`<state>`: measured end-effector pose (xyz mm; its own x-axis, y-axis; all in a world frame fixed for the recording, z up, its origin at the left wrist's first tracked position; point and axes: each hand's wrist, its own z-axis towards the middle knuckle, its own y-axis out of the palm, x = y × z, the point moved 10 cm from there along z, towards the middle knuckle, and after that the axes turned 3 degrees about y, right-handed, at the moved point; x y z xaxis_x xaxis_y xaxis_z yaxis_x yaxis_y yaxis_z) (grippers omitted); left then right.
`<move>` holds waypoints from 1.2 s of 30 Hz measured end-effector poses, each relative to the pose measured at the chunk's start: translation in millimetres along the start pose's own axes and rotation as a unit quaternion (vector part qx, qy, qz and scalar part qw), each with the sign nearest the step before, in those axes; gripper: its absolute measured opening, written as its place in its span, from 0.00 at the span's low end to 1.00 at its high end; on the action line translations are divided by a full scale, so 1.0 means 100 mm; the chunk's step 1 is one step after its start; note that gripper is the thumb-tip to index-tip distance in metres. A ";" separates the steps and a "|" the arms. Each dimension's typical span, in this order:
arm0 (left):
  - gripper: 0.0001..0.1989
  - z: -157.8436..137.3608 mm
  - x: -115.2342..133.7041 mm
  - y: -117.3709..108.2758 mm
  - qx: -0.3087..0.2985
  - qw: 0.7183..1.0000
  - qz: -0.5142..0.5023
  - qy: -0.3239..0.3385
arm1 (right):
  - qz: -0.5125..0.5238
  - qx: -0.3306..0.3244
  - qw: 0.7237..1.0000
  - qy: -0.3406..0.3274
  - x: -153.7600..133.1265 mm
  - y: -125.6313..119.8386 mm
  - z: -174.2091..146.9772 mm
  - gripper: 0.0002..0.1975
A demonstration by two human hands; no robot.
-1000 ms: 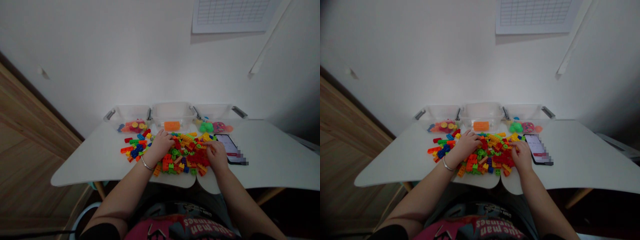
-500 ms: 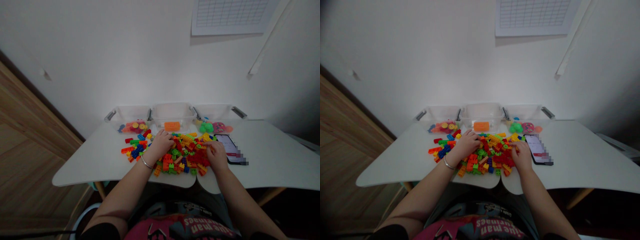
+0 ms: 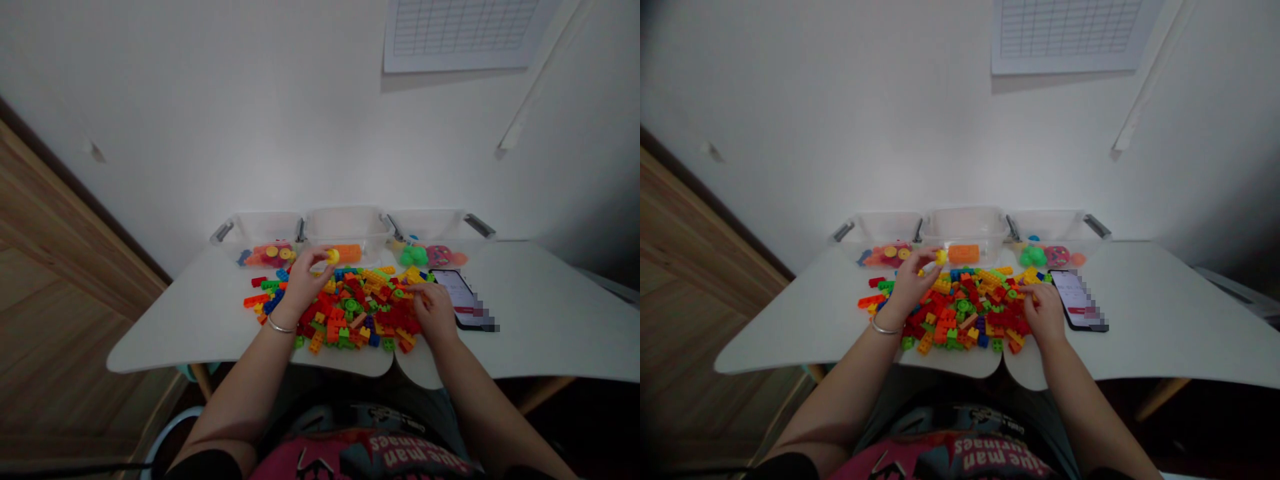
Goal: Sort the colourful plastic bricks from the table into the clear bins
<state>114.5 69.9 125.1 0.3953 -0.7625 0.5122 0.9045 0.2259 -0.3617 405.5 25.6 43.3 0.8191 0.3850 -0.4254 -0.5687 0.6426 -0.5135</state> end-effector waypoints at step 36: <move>0.26 0.46 -1.24 -1.06 0.026 0.860 0.402 -0.313 | -0.005 -0.009 1.000 0.007 0.03 0.03 0.00 0.10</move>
<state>-22.9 168.7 135.8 0.8903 0.1236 0.4382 0.2991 0.5670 -0.7675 406.2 28.2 40.7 0.8238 0.3698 -0.4297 -0.5618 0.6348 -0.5306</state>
